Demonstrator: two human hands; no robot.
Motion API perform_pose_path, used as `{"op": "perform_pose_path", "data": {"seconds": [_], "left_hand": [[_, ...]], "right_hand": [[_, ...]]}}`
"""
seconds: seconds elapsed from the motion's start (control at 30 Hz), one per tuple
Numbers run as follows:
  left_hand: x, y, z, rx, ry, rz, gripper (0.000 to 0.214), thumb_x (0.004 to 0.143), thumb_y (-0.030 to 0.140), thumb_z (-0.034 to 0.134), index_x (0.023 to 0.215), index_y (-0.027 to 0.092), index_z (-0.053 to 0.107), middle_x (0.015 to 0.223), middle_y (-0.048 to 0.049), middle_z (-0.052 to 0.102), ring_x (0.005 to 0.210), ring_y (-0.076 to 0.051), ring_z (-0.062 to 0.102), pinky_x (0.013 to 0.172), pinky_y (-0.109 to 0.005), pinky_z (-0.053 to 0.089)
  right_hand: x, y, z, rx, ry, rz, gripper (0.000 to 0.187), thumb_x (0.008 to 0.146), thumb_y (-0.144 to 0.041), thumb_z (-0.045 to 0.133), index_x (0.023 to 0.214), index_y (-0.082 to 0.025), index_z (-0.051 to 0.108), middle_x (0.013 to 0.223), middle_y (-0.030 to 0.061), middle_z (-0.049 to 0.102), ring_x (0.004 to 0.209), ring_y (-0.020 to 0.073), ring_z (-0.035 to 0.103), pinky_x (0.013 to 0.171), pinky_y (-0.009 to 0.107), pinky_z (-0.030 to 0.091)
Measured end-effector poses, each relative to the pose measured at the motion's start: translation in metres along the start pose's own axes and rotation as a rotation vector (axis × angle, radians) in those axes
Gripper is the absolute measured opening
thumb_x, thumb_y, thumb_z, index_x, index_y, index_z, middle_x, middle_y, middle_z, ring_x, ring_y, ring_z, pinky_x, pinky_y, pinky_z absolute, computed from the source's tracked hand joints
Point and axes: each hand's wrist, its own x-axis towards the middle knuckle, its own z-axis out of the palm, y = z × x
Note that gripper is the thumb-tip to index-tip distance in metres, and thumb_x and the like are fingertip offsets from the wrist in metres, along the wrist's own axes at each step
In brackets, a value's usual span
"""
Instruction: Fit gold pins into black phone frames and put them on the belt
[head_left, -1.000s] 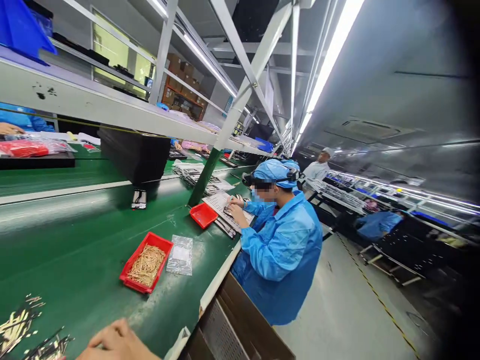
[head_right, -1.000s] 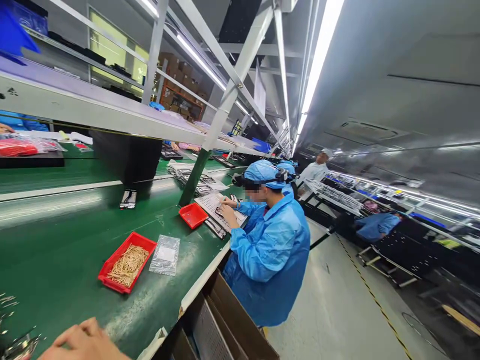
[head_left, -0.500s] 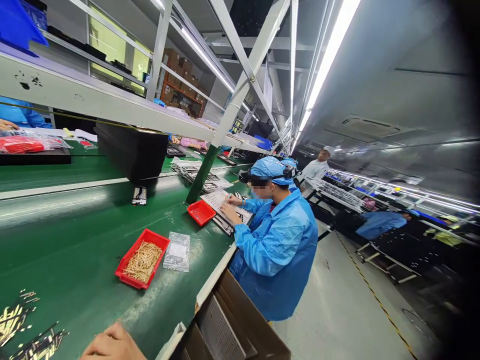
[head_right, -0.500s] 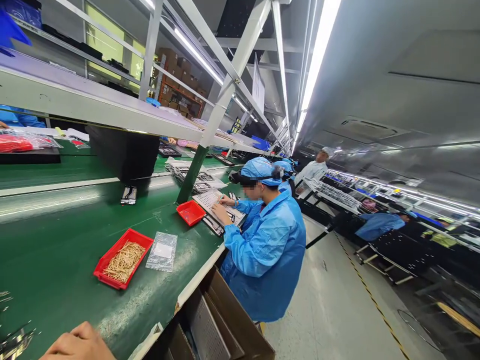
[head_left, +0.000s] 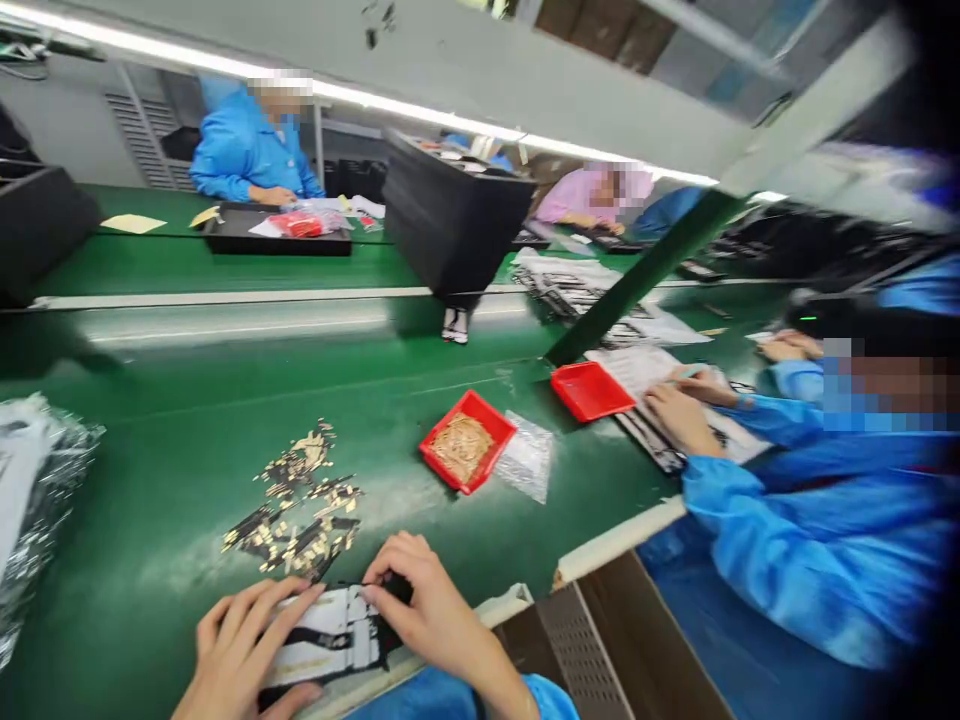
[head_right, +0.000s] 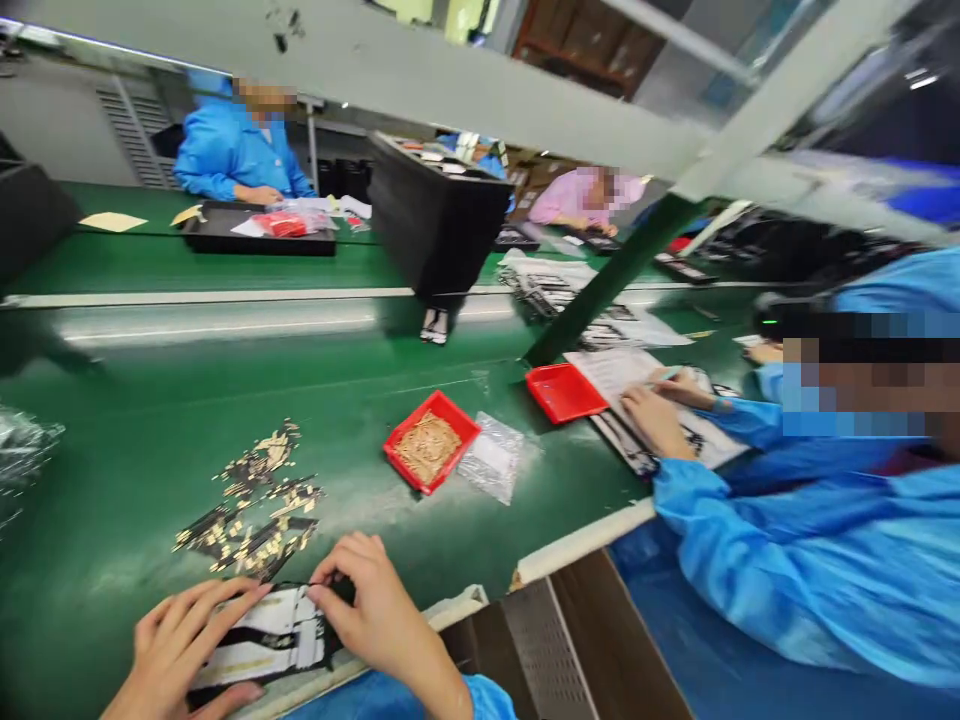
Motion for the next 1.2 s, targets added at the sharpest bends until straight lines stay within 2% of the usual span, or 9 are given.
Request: {"op": "perform_pose_path", "data": {"seconds": [0.1,0.2,0.47,0.67,1.2], "left_hand": [[0.003,0.006,0.003,-0.022,0.022,0.016,0.067,0.098,0.043,0.079,0.159,0.033,0.054,0.147,-0.0103,0.069,0.13,-0.033,0.061,0.112,-0.046,0.04],[0.006,0.01,0.0,-0.061,-0.009,0.007,0.071,0.098,0.04,0.08,0.162,0.032,0.05,0.149,-0.0116,0.065,0.132,-0.033,0.058,0.114,-0.047,0.038],[0.013,0.015,-0.013,-0.132,-0.028,-0.021,0.069,0.098,0.044,0.081,0.159,0.028,0.053,0.146,-0.0126,0.066,0.131,-0.034,0.058,0.113,-0.047,0.037],[0.017,0.016,-0.015,-0.144,-0.031,-0.009,0.069,0.099,0.045,0.08,0.158,0.025,0.052,0.146,-0.012,0.066,0.13,-0.033,0.057,0.113,-0.047,0.033],[0.016,0.017,-0.016,-0.169,-0.056,-0.037,0.069,0.099,0.046,0.08,0.158,0.026,0.05,0.147,-0.0117,0.064,0.133,-0.033,0.054,0.114,-0.049,0.031]], "right_hand": [[0.005,-0.003,0.007,-0.083,-0.083,0.039,0.013,0.102,-0.014,0.07,0.093,-0.022,0.066,0.093,-0.0012,0.067,0.095,0.0192,0.059,0.093,0.036,0.038],[0.01,-0.003,0.009,-0.136,-0.115,0.047,0.014,0.105,-0.014,0.065,0.093,-0.021,0.063,0.092,-0.0007,0.064,0.092,0.0193,0.057,0.089,0.036,0.036],[0.017,-0.005,0.001,-0.214,-0.247,0.025,0.012,0.107,-0.016,0.062,0.095,-0.021,0.064,0.09,-0.0004,0.064,0.09,0.0197,0.056,0.088,0.038,0.035],[0.02,-0.006,-0.003,-0.207,-0.275,0.024,0.013,0.107,-0.018,0.062,0.095,-0.021,0.064,0.089,-0.001,0.063,0.088,0.0194,0.056,0.087,0.038,0.036],[0.024,-0.009,-0.003,-0.259,-0.297,-0.025,0.014,0.106,-0.014,0.061,0.094,-0.021,0.063,0.086,-0.0005,0.062,0.085,0.0196,0.057,0.082,0.036,0.036]]}}
